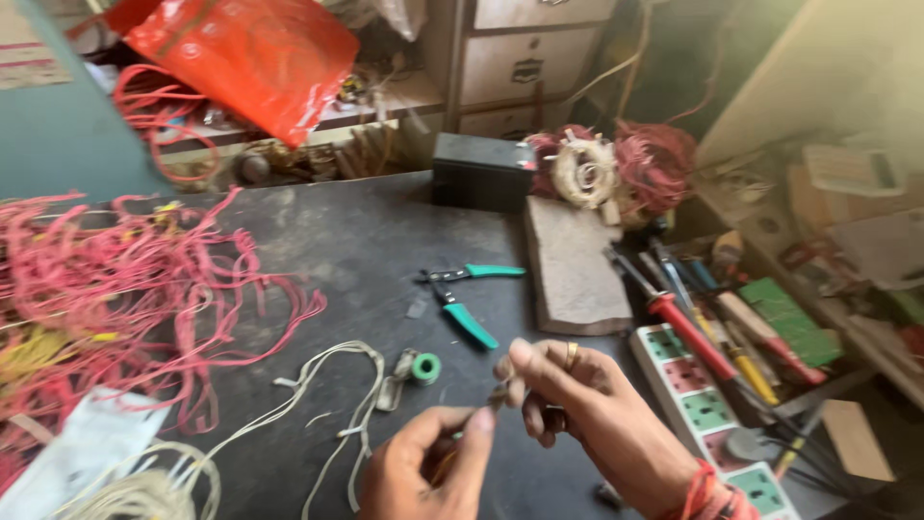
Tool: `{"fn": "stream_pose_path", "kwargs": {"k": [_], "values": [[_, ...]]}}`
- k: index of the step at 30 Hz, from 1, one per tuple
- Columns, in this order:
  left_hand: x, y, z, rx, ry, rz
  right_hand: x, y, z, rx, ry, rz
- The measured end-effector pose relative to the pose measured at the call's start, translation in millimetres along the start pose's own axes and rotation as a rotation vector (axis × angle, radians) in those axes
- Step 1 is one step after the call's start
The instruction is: The person solders wires to a small green circuit board using a soldering iron and solder wire. They strip wire ends with pliers, tin the leads, and attach them to the board one at a time. The work is performed on a cluttered workbench with piles of wires and tools nearby.
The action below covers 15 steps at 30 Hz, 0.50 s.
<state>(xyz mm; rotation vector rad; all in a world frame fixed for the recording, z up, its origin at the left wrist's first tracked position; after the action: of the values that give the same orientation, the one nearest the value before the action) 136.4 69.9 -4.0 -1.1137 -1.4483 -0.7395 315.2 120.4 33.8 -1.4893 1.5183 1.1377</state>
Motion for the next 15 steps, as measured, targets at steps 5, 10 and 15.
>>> {"fn": "stream_pose_path", "kwargs": {"k": [5,10,15], "values": [[-43,34,-4,0.033,-0.127,-0.044,-3,-88,17,0.35,0.054,0.422],[-82,63,6,0.04,-0.078,-0.057,24,-167,30,0.495,0.202,0.845],[-103,75,3,0.041,-0.029,-0.208,45,-216,42,0.409,0.23,1.094]]}}
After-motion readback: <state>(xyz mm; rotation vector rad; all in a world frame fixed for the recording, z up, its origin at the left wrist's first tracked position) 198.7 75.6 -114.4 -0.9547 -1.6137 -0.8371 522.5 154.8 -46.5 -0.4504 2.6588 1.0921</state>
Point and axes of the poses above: each hand's wrist, its own z-axis towards the middle knuckle, its own y-axis out of the palm, x = y × z, the point moved 10 cm from there along z, towards the middle knuckle, and after that the axes turned 6 degrees about x, right-handed, at the moved point
